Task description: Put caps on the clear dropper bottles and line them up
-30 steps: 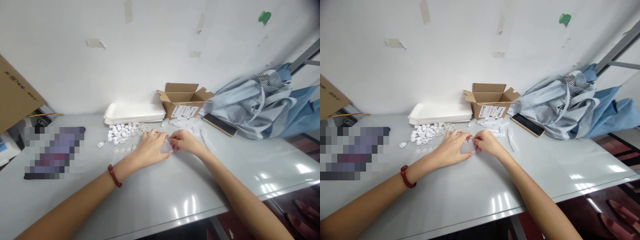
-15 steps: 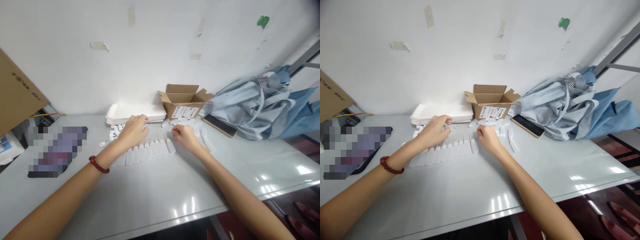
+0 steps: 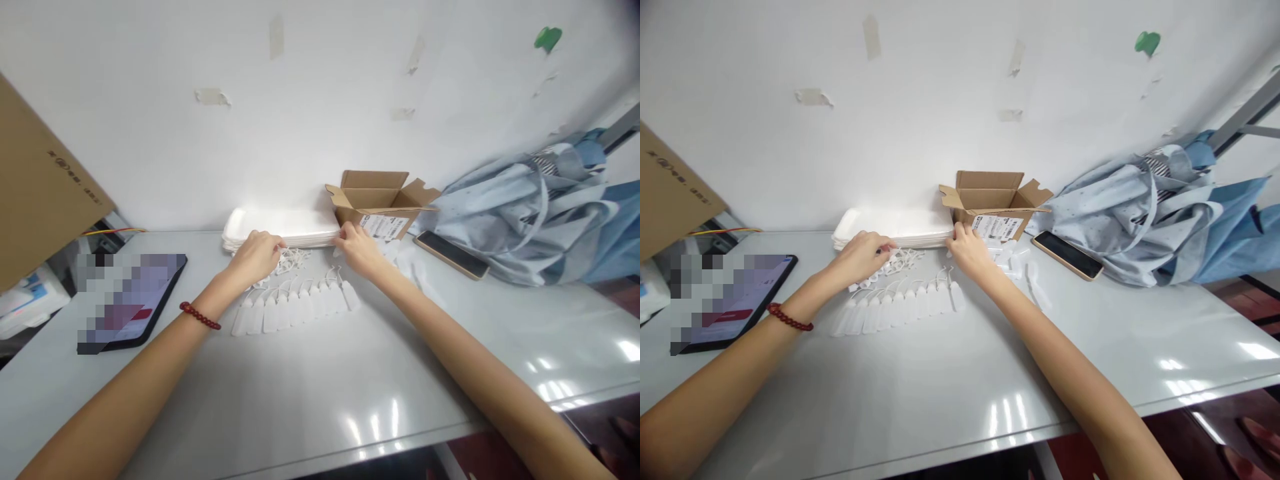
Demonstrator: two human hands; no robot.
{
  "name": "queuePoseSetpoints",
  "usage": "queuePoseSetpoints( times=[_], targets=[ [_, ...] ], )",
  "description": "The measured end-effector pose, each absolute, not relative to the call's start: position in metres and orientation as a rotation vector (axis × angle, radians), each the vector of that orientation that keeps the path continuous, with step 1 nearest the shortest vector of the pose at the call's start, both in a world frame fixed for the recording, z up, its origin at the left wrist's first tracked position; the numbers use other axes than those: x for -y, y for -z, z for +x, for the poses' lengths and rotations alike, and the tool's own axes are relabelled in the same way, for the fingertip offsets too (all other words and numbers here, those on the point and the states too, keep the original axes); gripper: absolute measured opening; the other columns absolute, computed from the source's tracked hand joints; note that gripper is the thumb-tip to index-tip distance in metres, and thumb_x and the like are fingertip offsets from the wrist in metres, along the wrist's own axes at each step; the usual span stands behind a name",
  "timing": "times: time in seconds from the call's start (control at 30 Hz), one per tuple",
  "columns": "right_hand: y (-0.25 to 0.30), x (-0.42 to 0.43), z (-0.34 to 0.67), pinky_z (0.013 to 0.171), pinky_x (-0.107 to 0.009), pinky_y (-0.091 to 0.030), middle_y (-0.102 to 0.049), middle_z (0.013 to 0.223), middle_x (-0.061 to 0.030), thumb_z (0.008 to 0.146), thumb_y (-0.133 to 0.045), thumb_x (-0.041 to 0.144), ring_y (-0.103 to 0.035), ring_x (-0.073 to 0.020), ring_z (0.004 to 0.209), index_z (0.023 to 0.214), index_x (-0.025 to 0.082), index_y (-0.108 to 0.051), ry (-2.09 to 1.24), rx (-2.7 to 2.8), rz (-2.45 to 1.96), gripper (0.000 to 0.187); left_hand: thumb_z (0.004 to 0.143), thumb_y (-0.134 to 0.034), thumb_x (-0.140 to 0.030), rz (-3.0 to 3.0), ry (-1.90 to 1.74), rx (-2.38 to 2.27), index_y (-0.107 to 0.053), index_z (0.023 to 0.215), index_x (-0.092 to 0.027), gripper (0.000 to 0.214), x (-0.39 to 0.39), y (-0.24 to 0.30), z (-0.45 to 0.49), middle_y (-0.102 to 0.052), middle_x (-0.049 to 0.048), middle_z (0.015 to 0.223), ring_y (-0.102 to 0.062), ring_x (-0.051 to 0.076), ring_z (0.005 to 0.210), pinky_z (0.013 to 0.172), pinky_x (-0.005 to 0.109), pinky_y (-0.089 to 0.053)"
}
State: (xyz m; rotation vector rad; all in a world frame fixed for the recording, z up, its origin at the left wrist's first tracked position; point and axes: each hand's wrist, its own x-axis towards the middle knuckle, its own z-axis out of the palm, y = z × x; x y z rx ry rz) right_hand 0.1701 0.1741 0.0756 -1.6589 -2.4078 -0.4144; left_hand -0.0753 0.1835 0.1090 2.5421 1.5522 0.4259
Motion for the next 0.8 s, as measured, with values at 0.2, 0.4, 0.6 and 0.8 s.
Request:
queuePoseSetpoints(
  times=[0.2, 0.4, 0.6, 0.8],
  targets=[
    [-0.071, -0.173, 0.173, 0.078, -0.037, -0.034, -0.052, 0.104, -0.0183, 0.088, -0.040, 0.003, -0.042, -0.0297, 0.099, 0.098, 0.013, -0.069, 0.543, 2.434, -1.651, 0.032, 0.081, -0.047, -0.017, 2.550, -0.520, -1.519, -0.072, 0.085, -0.017, 0.026, -0.181, -0.110, -0.075, -0.069, 0.0116, 0.088, -0.057, 0.031, 0.096, 0.079, 0.041, -0.047],
    [-0.072, -0.169, 0.177, 0.077, -0.038, -0.033, -0.053, 0.104, -0.0181, 0.088, -0.041, 0.004, -0.042, -0.0296, 0.097, 0.097, 0.013, -0.070, 0.590, 2.442, -1.640, 0.032, 0.083, -0.050, -0.021, 2.508, -0.719, -1.475, -0.071, 0.085, -0.018, 0.021, -0.180, -0.121, -0.075, -0.069, 0.0098, 0.095, -0.059, 0.027, 0.097, 0.087, 0.040, -0.045],
    [-0.070, -0.165, 0.181, 0.073, -0.037, -0.032, -0.053, 0.103, -0.0181, 0.087, -0.043, 0.005, -0.043, -0.0298, 0.096, 0.099, 0.013, -0.070, 0.581, 2.452, -1.646, 0.031, 0.081, -0.055, -0.023, 2.352, -0.942, -1.470, -0.070, 0.084, -0.020, 0.016, -0.177, -0.134, -0.077, -0.071, 0.0045, 0.097, -0.062, 0.021, 0.085, 0.082, 0.034, -0.048],
    [-0.071, -0.157, 0.184, 0.075, -0.037, -0.030, -0.053, 0.109, -0.0176, 0.087, -0.047, 0.008, -0.043, -0.0304, 0.098, 0.101, 0.013, -0.068, 0.564, 2.461, -1.642, 0.026, 0.078, -0.060, -0.023, 2.223, -1.112, -1.466, -0.071, 0.080, -0.020, 0.013, -0.174, -0.135, -0.074, -0.069, 0.0042, 0.102, -0.061, 0.019, 0.082, 0.079, 0.032, -0.048]
  ],
)
